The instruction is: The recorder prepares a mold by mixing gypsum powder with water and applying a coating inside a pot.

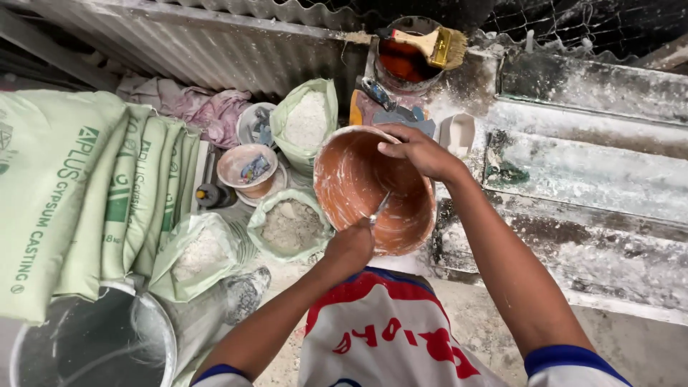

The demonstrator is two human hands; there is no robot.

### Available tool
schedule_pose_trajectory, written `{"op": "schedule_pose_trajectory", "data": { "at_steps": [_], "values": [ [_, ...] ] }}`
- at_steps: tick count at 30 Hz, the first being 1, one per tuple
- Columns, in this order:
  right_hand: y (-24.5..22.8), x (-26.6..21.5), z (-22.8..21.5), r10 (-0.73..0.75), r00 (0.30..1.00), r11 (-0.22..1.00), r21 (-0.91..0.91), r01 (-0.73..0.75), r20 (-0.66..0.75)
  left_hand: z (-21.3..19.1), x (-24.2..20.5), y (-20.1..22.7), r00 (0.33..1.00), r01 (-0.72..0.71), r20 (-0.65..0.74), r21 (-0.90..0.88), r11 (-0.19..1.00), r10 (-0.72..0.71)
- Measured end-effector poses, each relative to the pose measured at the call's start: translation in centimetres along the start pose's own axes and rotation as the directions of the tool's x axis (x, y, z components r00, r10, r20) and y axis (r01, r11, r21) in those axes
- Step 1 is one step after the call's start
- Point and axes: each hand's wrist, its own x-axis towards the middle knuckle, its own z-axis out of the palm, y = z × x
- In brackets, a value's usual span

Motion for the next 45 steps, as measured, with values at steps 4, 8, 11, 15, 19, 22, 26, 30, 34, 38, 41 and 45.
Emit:
{"op": "schedule_pose_trajectory", "data": {
  "at_steps": [4,8,11,15,19,22,26,30,34,38,41,45],
  "values": [
    [-0.5,-1.3,-0.7,0.338,0.937,0.938,-0.051,-0.343,-0.089,1.4,0.4,-0.2,0.969,-0.119,0.194,-0.166,0.979,0.151],
    [1.4,-1.2,-1.5,0.123,0.991,0.992,-0.003,-0.123,-0.062,1.9,0.3,-0.9,0.955,-0.255,0.146,-0.048,0.966,0.259],
    [2.1,-1.7,-1.9,0.106,0.992,0.994,0.009,-0.105,-0.073,0.0,-2.2,1.7,0.958,-0.223,0.156,-0.119,0.968,0.24],
    [1.9,-2.3,-1.8,0.121,0.99,0.99,0.08,-0.115,-0.068,-0.3,-2.8,1.3,0.987,-0.111,0.116,-0.032,0.993,0.114],
    [2.2,-2.4,-1.7,0.171,0.981,0.984,0.066,-0.166,-0.092,-2.9,-3.7,3.9,0.928,-0.158,0.324,-0.098,0.983,0.181],
    [1.7,-2.4,-1.7,-0.077,0.995,0.995,0.062,0.081,-0.055,-1.0,-2.3,2.0,0.944,-0.257,0.183,-0.118,0.959,0.275],
    [1.7,-3.2,-1.6,0.016,0.998,0.999,0.046,-0.014,-0.058,-2.9,-2.7,4.1,0.921,-0.303,0.201,-0.167,0.938,0.333],
    [1.4,-3.2,-1.8,0.006,0.996,0.996,0.088,0.002,-0.085,-7.2,-3.0,6.7,0.902,-0.138,0.371,-0.233,0.963,0.219],
    [2.2,-3.3,-1.8,0.015,1.0,0.999,0.043,-0.014,-0.016,-6.9,-2.6,6.5,0.861,-0.131,0.478,-0.116,0.985,0.171],
    [3.1,-3.0,-2.8,0.1,0.986,0.991,0.103,-0.087,-0.132,-4.5,-1.5,4.2,0.916,-0.187,0.281,-0.335,0.924,0.287],
    [3.1,-3.4,-3.1,0.119,0.985,0.989,0.106,-0.106,-0.123,-3.9,-0.9,0.3,0.918,-0.215,0.344,0.014,0.976,0.197],
    [4.2,-2.2,-3.6,0.196,0.969,0.967,0.195,-0.165,-0.151,-7.9,1.4,-3.7,0.949,-0.138,0.315,0.44,0.887,-0.009]
  ]
}}
